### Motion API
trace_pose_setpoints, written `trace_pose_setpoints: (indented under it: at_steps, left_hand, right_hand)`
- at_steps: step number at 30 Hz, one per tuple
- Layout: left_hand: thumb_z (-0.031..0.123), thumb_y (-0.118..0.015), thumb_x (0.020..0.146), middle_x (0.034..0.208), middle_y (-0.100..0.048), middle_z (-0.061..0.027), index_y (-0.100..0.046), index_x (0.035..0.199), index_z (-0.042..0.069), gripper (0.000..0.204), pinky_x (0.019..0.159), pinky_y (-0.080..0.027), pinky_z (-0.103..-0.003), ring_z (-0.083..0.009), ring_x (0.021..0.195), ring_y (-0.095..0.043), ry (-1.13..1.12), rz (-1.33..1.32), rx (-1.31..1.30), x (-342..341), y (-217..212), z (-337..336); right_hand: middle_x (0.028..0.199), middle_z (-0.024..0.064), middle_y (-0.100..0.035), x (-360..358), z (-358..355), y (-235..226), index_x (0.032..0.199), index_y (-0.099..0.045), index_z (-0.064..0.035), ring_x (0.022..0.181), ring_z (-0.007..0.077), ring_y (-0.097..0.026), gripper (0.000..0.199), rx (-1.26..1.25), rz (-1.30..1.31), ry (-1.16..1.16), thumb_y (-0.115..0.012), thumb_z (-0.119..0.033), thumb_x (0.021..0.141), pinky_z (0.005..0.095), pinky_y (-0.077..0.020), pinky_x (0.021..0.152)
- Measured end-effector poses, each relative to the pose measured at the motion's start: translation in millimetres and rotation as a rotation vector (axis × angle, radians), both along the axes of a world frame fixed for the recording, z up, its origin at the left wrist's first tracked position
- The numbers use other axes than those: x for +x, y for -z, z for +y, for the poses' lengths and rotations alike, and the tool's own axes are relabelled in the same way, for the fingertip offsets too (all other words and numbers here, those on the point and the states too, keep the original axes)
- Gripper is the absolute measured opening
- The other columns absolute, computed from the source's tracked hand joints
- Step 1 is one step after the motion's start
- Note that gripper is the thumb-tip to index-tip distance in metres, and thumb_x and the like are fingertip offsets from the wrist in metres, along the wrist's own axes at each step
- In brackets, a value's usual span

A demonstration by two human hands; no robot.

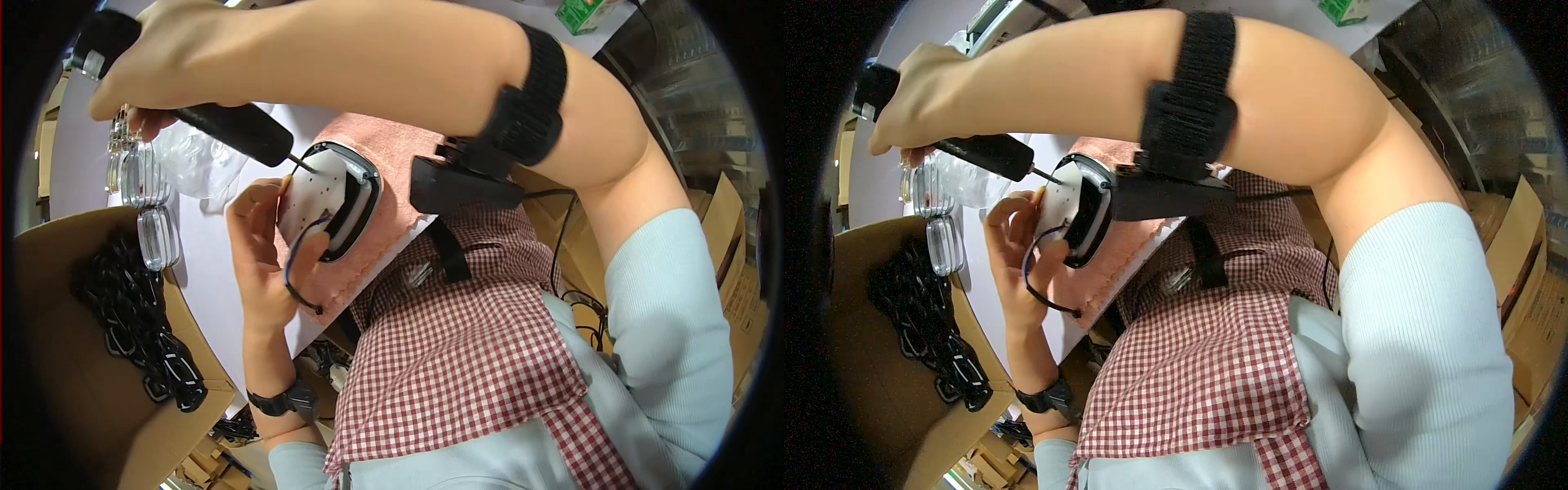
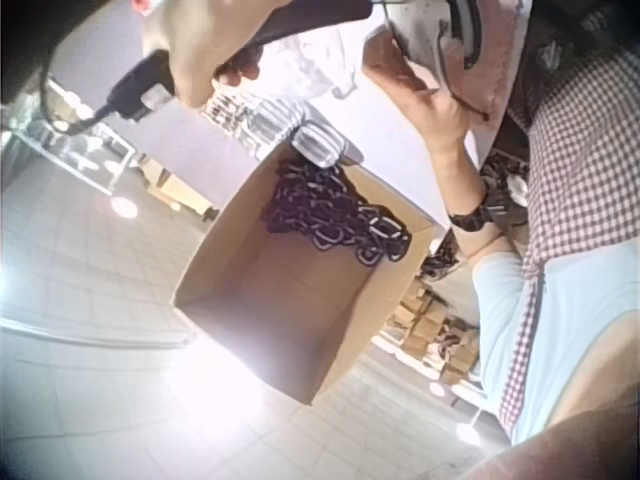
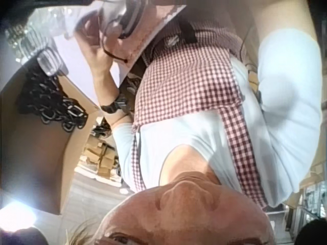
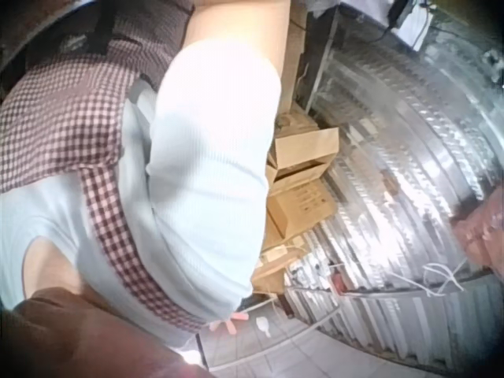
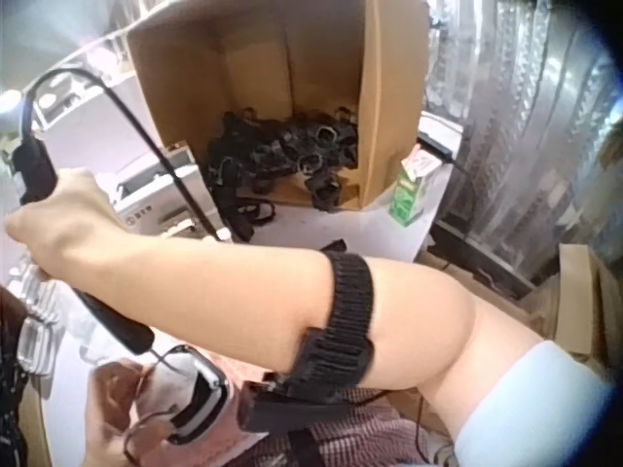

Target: The recorder is assembling and screwing together components of LED lighting fixtures at a factory workbench.

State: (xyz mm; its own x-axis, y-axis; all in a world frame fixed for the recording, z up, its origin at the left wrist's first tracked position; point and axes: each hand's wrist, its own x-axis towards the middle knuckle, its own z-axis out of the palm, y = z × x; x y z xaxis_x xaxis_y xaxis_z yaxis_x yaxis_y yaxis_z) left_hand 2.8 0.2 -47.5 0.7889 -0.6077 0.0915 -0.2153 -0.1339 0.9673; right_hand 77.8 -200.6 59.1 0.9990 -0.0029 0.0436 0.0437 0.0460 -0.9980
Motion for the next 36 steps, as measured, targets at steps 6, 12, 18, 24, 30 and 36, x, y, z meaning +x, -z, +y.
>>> trace_pose_setpoints:
  at_steps: [6, 12, 18, 24, 30, 36]
  left_hand:
    - [-0.005, -0.074, 0.081, 0.135, -0.05, -0.0141, -0.044, 0.139, -0.001, 0.065, 0.111, -0.04, -0.039, -0.026, 0.126, -0.052, 0.007, -0.377, 0.129, -6.1, 11.5, 2.1]
    - [0.003, -0.08, 0.076, 0.131, -0.049, -0.0223, -0.045, 0.136, 0.002, 0.069, 0.097, -0.052, -0.042, -0.0361, 0.113, -0.056, -0.02, -0.409, 0.13, -11.2, 7.1, 3.9]
    - [0.003, -0.078, 0.078, 0.131, -0.049, -0.0204, -0.045, 0.137, 0.004, 0.067, 0.095, -0.055, -0.042, -0.0377, 0.113, -0.058, -0.017, -0.397, 0.06, -10.5, 0.0, 2.3]
    - [0.008, -0.082, 0.077, 0.135, -0.048, -0.0213, -0.045, 0.139, 0.002, 0.072, 0.102, -0.051, -0.044, -0.036, 0.12, -0.056, 0.024, -0.414, 0.125, -2.2, 1.2, 5.9]
    - [0.018, -0.084, 0.076, 0.137, -0.046, -0.0228, -0.045, 0.141, 0.002, 0.078, 0.106, -0.045, -0.046, -0.0413, 0.124, -0.052, 0.007, -0.419, 0.139, -10.9, -2.1, 13.8]
    - [0.021, -0.086, 0.076, 0.14, -0.044, -0.0216, -0.045, 0.143, 0.002, 0.08, 0.108, -0.045, -0.047, -0.0404, 0.129, -0.049, 0.012, -0.407, 0.114, -12.8, 1.4, 15.4]
  right_hand:
    - [0.073, 0.0077, -0.073, -27.1, -12.3, -1.3, 0.08, -0.072, -0.0015, 0.066, 0.012, -0.072, 0.024, 0.095, -0.262, -0.027, -0.079, -0.024, 0.077, 0.0269, -0.0569, 0.063]
    - [0.072, 0.0054, -0.068, -47.1, -3.3, 6.5, 0.089, -0.066, 0.0013, 0.061, 0.0118, -0.066, 0.015, 0.205, -0.411, -0.131, -0.073, -0.01, 0.083, 0.0268, -0.0538, 0.058]
    - [0.069, 0.0076, -0.06, -55.2, 0.3, 5.2, 0.094, -0.055, 0.0, 0.054, 0.0129, -0.056, 0.013, 0.129, -0.421, -0.148, -0.064, -0.008, 0.088, 0.027, -0.0465, 0.051]
    - [0.072, 0.0098, -0.061, -50.6, -2.1, -3.4, 0.096, -0.055, -0.0002, 0.057, 0.0146, -0.058, 0.015, 0.095, -0.422, -0.189, -0.064, -0.01, 0.088, 0.0285, -0.0489, 0.051]
    - [0.078, 0.0137, -0.063, -45.7, -46.0, -33.8, 0.104, -0.057, -0.002, 0.061, 0.0195, -0.059, 0.019, 0.356, -0.631, 0.079, -0.062, -0.015, 0.092, 0.0312, -0.0521, 0.06]
    - [0.079, 0.0142, -0.064, -16.7, -75.6, -28.2, 0.1, -0.061, -0.0021, 0.066, 0.0209, -0.061, 0.016, 0.23, -0.703, 0.317, -0.066, -0.013, 0.09, 0.0321, -0.0531, 0.064]
